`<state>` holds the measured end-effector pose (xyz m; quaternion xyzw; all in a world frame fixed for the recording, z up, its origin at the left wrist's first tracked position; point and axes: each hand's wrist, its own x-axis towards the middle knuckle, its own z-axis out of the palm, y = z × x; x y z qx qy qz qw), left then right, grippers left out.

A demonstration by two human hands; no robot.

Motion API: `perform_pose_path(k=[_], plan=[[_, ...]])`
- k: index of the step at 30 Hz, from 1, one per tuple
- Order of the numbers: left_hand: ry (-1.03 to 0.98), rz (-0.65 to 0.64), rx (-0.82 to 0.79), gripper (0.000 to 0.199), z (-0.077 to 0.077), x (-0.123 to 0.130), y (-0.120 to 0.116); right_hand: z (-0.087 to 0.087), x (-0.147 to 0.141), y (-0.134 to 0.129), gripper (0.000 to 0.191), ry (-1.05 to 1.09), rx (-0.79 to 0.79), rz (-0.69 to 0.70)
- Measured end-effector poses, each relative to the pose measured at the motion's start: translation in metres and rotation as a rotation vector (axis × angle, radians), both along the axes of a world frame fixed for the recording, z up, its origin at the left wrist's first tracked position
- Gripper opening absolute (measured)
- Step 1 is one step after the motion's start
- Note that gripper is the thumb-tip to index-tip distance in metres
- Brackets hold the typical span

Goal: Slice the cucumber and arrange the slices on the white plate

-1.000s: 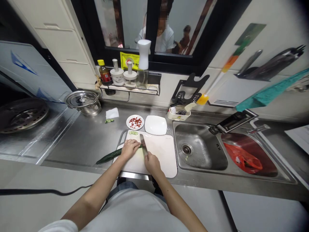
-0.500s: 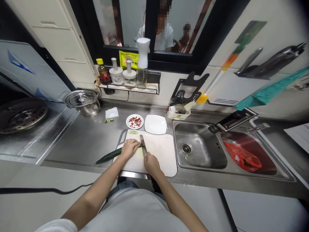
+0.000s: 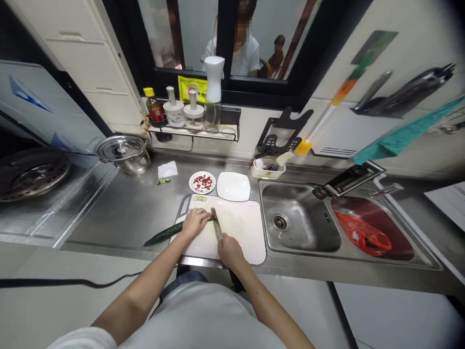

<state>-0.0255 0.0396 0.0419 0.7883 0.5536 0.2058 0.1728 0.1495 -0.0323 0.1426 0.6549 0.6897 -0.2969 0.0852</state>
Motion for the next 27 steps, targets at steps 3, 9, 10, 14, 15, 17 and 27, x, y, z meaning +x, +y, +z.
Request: perform_pose_path(k=[3, 9, 10, 14, 15, 17, 27], plan=[[0.000, -0.005, 0.001, 0.026, 0.001, 0.000, 0.000, -0.003, -0.002, 0.003, 0.034, 0.000, 0.011, 0.004], [-0.017, -0.008, 0.008, 0.025, 0.000, 0.000, 0.000, -0.008, -0.006, 0.010, 0.034, -0.005, 0.017, -0.015], [-0.017, -0.009, 0.011, 0.025, 0.001, 0.000, 0.000, -0.008, -0.007, 0.012, 0.033, -0.004, 0.016, -0.018], [-0.011, -0.007, 0.022, 0.026, 0.002, 0.000, -0.001, -0.007, -0.011, 0.017, 0.033, -0.003, 0.012, -0.026], [-0.009, -0.006, 0.022, 0.026, 0.003, 0.000, -0.001, -0.007, -0.012, 0.018, 0.033, -0.002, 0.011, -0.025], [-0.005, -0.006, 0.019, 0.026, 0.004, 0.001, -0.002, -0.006, -0.012, 0.019, 0.033, 0.001, 0.011, -0.021], [0.000, 0.002, 0.005, 0.025, 0.006, 0.002, -0.002, -0.010, -0.008, 0.010, 0.033, -0.011, -0.003, -0.018]])
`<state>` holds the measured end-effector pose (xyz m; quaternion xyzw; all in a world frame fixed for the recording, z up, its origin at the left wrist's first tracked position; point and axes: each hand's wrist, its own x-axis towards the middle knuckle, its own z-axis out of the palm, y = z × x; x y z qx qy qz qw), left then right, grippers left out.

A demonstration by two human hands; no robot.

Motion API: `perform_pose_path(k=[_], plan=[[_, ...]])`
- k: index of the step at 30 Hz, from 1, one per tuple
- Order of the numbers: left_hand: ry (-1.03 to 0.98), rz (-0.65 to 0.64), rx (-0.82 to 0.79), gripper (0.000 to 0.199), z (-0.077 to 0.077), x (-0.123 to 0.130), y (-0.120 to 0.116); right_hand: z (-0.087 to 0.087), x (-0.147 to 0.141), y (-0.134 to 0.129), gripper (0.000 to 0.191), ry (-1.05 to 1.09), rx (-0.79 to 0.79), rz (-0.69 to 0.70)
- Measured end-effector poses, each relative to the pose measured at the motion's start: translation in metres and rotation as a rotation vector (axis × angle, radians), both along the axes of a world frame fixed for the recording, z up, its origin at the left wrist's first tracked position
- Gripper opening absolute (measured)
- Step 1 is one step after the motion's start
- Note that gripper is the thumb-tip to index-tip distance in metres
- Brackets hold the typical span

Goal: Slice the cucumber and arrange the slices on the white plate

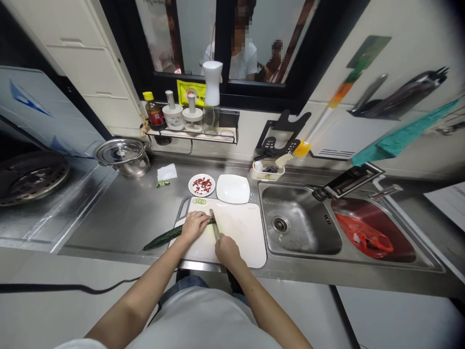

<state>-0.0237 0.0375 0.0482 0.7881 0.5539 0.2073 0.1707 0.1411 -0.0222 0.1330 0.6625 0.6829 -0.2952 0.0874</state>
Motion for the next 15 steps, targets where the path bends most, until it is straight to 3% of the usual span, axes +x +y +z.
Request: perform_pose_path(k=[15], plan=[[-0.009, 0.006, -0.001, 0.024, -0.001, 0.000, 0.000, -0.006, -0.011, 0.016, 0.033, 0.009, -0.002, -0.018]])
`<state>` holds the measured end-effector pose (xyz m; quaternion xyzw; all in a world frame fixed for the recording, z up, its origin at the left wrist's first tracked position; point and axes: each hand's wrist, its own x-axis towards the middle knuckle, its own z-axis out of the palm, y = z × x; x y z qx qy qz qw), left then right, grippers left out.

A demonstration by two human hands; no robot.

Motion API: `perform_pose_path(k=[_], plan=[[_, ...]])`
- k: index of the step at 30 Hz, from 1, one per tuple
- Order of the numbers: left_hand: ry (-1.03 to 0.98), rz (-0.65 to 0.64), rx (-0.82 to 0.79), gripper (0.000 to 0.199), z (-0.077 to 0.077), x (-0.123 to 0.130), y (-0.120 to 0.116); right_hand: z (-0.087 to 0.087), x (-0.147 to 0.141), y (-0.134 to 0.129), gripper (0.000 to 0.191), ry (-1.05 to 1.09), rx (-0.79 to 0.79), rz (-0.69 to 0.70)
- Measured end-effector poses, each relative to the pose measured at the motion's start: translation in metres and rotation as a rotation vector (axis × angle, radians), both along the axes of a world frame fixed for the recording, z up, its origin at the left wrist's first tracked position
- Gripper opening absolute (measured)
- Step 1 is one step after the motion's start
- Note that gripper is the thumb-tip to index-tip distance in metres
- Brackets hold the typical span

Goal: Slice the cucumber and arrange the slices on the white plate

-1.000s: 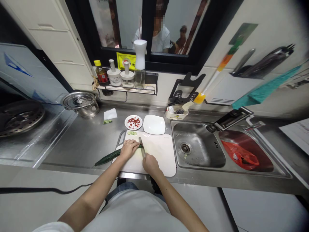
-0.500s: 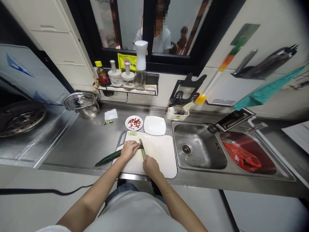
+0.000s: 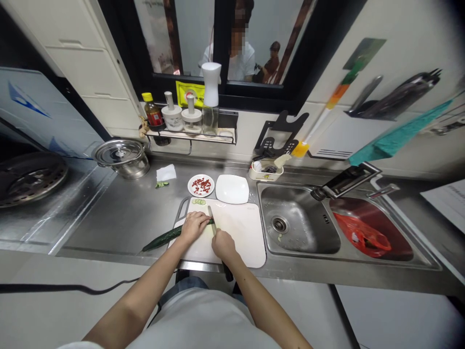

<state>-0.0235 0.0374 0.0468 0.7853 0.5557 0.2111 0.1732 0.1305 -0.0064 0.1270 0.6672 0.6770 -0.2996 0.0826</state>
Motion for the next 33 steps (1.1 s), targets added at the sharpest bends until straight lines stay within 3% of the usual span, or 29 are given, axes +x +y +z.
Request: perform_pose_path(k=[9, 26, 33], plan=[[-0.008, 0.002, -0.002, 0.027, 0.002, 0.001, 0.000, -0.003, 0.006, -0.015, 0.033, -0.006, 0.005, -0.003], [-0.016, 0.004, -0.014, 0.026, 0.003, 0.001, 0.000, -0.013, 0.000, -0.009, 0.031, -0.016, 0.025, -0.010], [-0.019, 0.010, -0.012, 0.025, 0.001, 0.000, 0.001, -0.022, 0.009, -0.027, 0.033, -0.016, 0.028, 0.012]])
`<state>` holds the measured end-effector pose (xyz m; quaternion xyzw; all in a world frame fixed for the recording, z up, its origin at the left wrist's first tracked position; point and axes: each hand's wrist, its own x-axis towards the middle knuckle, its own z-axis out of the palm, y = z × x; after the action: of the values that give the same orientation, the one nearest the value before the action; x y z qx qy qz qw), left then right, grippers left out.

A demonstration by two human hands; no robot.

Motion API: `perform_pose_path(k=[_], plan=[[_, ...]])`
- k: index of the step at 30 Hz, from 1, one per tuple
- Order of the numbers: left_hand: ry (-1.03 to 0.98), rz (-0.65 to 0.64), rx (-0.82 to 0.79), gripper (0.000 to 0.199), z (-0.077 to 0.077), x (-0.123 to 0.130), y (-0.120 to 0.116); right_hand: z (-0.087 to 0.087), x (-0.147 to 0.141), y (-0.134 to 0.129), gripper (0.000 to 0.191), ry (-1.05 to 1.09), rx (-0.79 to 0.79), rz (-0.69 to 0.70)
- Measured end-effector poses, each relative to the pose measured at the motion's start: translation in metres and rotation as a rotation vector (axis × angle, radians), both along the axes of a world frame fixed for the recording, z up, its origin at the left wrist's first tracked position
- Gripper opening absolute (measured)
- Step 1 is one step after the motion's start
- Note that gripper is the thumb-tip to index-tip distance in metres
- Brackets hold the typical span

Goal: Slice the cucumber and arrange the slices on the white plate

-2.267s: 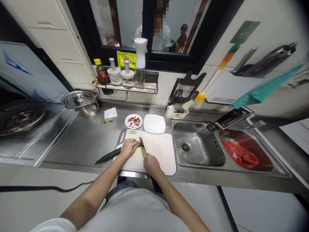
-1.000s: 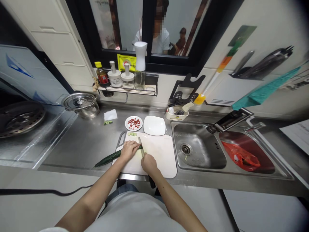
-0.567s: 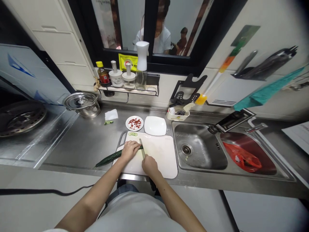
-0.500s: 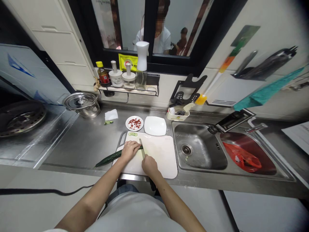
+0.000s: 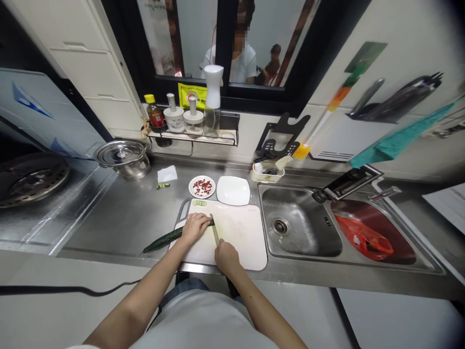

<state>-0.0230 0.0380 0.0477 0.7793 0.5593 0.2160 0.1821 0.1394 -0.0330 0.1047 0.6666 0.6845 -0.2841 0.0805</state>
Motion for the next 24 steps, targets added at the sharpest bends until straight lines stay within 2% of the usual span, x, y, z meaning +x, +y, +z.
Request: perform_pose_path(k=[6, 17, 24], plan=[[-0.006, 0.010, -0.002, 0.025, -0.001, 0.001, 0.000, -0.005, 0.003, -0.009, 0.034, -0.014, 0.003, -0.013], [-0.004, 0.014, 0.002, 0.026, 0.000, 0.001, -0.001, 0.003, -0.012, 0.018, 0.032, -0.008, 0.005, -0.029], [-0.004, 0.015, 0.002, 0.027, 0.002, 0.001, -0.002, 0.009, -0.016, 0.025, 0.031, -0.004, 0.001, -0.028]])
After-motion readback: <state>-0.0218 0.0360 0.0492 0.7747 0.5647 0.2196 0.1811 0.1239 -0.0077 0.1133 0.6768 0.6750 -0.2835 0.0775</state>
